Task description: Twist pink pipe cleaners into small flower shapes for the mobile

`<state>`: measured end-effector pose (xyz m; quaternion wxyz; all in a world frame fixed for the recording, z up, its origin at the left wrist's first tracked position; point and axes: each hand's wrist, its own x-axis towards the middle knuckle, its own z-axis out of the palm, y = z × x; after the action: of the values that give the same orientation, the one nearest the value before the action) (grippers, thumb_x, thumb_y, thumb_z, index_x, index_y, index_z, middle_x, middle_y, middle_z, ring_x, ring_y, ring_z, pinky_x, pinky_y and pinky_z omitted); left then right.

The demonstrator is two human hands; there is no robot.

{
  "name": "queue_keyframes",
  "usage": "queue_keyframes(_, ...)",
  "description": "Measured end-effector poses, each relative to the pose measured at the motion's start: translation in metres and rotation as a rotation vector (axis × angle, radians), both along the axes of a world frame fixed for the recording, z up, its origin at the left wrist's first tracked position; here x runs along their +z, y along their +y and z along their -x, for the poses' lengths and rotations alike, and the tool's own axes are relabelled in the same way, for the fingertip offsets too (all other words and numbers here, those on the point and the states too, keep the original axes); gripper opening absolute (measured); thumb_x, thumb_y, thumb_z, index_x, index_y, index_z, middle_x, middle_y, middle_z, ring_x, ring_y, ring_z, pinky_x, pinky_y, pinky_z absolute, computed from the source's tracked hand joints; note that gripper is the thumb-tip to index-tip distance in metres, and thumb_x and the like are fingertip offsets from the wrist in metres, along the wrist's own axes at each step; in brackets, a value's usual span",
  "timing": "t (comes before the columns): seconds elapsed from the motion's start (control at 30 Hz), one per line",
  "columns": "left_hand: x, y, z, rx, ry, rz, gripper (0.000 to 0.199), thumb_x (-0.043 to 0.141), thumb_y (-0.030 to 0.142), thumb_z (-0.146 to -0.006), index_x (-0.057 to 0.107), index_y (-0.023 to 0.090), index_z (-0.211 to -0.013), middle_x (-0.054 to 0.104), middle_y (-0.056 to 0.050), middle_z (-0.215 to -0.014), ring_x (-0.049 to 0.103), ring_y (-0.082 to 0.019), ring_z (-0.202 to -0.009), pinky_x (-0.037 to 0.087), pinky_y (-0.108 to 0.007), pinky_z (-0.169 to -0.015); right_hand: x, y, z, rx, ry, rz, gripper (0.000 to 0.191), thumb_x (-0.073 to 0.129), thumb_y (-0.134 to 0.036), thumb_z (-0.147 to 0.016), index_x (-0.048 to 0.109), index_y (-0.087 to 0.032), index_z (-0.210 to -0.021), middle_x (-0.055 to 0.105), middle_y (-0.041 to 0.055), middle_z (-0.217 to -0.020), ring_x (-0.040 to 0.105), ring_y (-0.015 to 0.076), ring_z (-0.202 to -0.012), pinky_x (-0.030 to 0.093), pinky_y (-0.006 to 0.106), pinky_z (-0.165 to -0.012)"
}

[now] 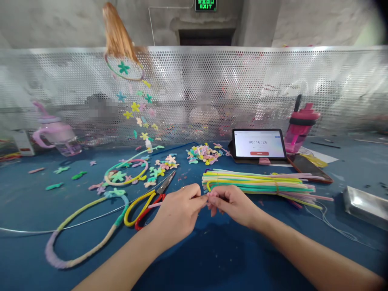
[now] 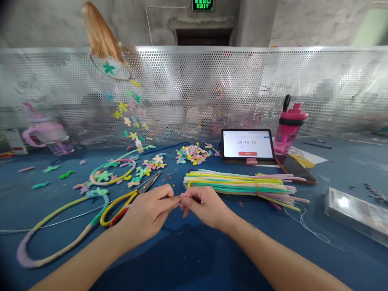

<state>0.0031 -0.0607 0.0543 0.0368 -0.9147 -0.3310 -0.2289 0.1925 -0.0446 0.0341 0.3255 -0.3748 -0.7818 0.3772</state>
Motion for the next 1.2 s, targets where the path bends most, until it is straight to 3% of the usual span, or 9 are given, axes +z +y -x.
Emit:
queue_keyframes(0.23,-0.001,0.002,0.002,-0.022,-0.034,-0.001,0.027,0.040,0.008,-0.085,0.066,0.017,-0.081,0.048,-0.002,-0.071,0.046,-0.013,-0.064,0.035,-0.022,-0.054,0.003,0.000,0.002,0.078,0.075,0.123,0.031,0.049,-0.039,-0.086,0.059,-0.016,-0.068,0.059,0.0012,-0.062,0.057,0.0123,-0.056,0.042,0.022,-0.055)
queue_keyframes(0.53,-0.003,0.008,0.007,-0.027,-0.136,-0.003,0.021,0.046,0.017,-0.088,0.067,0.019,-0.084,0.053,-0.002,-0.074,0.051,-0.013,-0.066,0.039,-0.024,-0.058,0.003,-0.002,0.001,0.130,0.075,0.164,0.034,0.049,-0.044,-0.086,0.060,-0.016,-0.069,0.060,0.0013,-0.060,0.055,0.0118,-0.056,0.040,0.021,-0.054)
queue_keyframes(0.77,-0.003,0.016,0.011,-0.151,-0.220,0.018,0.023,0.044,0.011,-0.088,0.065,0.016,-0.095,0.065,-0.005,-0.077,0.059,-0.014,-0.071,0.046,-0.024,-0.064,0.008,-0.005,0.002,0.132,0.091,0.169,0.032,0.050,-0.040,-0.086,0.059,-0.015,-0.068,0.060,0.0015,-0.060,0.055,0.0119,-0.058,0.041,0.021,-0.056)
queue_keyframes(1.03,-0.009,0.006,0.002,-0.045,-0.301,0.042,0.021,0.043,0.016,-0.089,0.064,0.017,-0.091,0.062,0.000,-0.064,0.057,-0.010,-0.054,0.042,-0.019,-0.050,0.005,-0.003,0.002,0.116,0.101,0.170,0.032,0.050,-0.042,-0.086,0.060,-0.015,-0.070,0.061,0.0018,-0.061,0.054,0.0117,-0.056,0.040,0.021,-0.053)
queue_keyframes(1.2,-0.018,0.001,-0.003,0.007,-0.409,0.168,0.019,0.044,0.018,-0.090,0.062,0.018,-0.090,0.064,0.001,-0.068,0.057,-0.008,-0.050,0.042,-0.016,-0.047,0.001,-0.003,0.003,0.126,0.135,0.160,0.030,0.050,-0.039,-0.087,0.061,-0.015,-0.072,0.060,0.0018,-0.064,0.054,0.0113,-0.056,0.041,0.021,-0.053)
